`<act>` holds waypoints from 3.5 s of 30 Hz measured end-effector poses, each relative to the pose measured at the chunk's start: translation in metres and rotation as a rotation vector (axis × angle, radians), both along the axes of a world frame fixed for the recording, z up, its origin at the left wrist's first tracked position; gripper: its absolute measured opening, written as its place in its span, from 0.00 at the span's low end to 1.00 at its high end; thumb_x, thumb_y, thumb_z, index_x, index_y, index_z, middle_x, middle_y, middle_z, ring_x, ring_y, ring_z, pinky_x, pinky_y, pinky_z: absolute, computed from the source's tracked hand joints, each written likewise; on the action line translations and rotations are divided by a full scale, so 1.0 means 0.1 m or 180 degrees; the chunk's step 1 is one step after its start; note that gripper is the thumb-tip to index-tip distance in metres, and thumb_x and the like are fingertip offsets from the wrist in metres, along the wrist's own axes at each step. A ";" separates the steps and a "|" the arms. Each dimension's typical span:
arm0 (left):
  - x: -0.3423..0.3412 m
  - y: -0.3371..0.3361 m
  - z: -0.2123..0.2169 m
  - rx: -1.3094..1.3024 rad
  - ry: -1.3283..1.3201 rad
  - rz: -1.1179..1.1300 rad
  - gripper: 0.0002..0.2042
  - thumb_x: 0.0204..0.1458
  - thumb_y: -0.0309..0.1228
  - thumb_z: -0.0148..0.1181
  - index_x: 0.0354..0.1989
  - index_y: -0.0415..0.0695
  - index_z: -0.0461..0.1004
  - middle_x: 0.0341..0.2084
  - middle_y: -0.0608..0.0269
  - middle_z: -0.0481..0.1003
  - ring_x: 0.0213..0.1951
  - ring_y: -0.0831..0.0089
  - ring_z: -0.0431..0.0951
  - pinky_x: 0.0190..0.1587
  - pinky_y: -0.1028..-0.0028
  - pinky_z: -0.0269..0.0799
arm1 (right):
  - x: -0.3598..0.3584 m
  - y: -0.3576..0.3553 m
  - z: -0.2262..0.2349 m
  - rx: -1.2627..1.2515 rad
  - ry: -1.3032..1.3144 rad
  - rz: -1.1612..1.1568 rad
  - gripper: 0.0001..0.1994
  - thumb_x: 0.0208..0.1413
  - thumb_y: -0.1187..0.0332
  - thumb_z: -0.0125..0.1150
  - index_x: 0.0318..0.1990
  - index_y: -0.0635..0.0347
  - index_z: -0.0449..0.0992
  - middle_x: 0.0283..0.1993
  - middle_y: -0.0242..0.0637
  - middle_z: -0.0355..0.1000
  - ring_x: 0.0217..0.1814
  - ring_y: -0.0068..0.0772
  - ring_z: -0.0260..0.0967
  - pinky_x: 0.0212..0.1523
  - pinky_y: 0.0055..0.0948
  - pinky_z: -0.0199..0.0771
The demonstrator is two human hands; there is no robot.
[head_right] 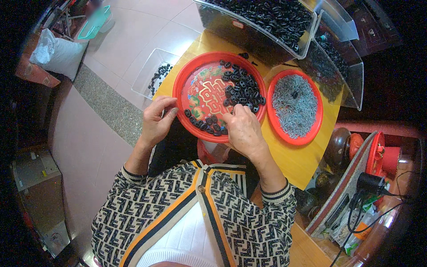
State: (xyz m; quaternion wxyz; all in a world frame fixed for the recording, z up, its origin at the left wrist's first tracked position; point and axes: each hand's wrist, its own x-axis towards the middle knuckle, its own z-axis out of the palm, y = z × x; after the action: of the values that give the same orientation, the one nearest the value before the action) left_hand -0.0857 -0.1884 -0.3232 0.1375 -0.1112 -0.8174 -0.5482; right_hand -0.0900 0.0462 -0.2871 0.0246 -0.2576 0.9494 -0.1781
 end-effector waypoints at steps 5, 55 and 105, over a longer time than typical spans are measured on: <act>0.01 -0.04 -0.03 0.0077 -0.0155 -0.0025 0.09 0.41 0.17 0.56 0.33 0.35 0.71 0.27 0.60 0.71 0.29 0.76 0.71 0.31 0.80 0.66 | 0.00 -0.04 0.00 0.0253 0.0012 0.0133 0.08 0.36 0.77 0.53 0.28 0.63 0.72 0.28 0.45 0.62 0.34 0.44 0.63 0.36 0.36 0.65; -0.56 0.20 0.20 -0.3199 -0.0229 -0.0091 0.08 0.34 0.26 0.58 0.24 0.36 0.73 0.31 0.49 0.64 0.35 0.57 0.67 0.37 0.62 0.65 | -0.06 0.18 0.08 -0.0324 0.0220 -0.0097 0.05 0.38 0.78 0.55 0.27 0.63 0.72 0.27 0.42 0.61 0.33 0.42 0.61 0.34 0.35 0.63; -0.05 0.46 0.04 0.3776 -0.2342 -0.1490 0.04 0.48 0.26 0.55 0.30 0.40 0.67 0.25 0.64 0.70 0.28 0.76 0.70 0.33 0.79 0.66 | 0.03 -0.15 -0.05 -0.4729 -0.2804 -0.1245 0.06 0.51 0.76 0.50 0.37 0.64 0.68 0.24 0.28 0.64 0.21 0.15 0.59 0.21 0.12 0.60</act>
State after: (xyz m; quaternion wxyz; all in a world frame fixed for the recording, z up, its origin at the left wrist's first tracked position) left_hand -0.0902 -0.1420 -0.3190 -0.2294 0.0014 -0.3315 -0.9152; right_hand -0.0869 0.0308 -0.2917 0.1834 0.0519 0.5198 -0.8328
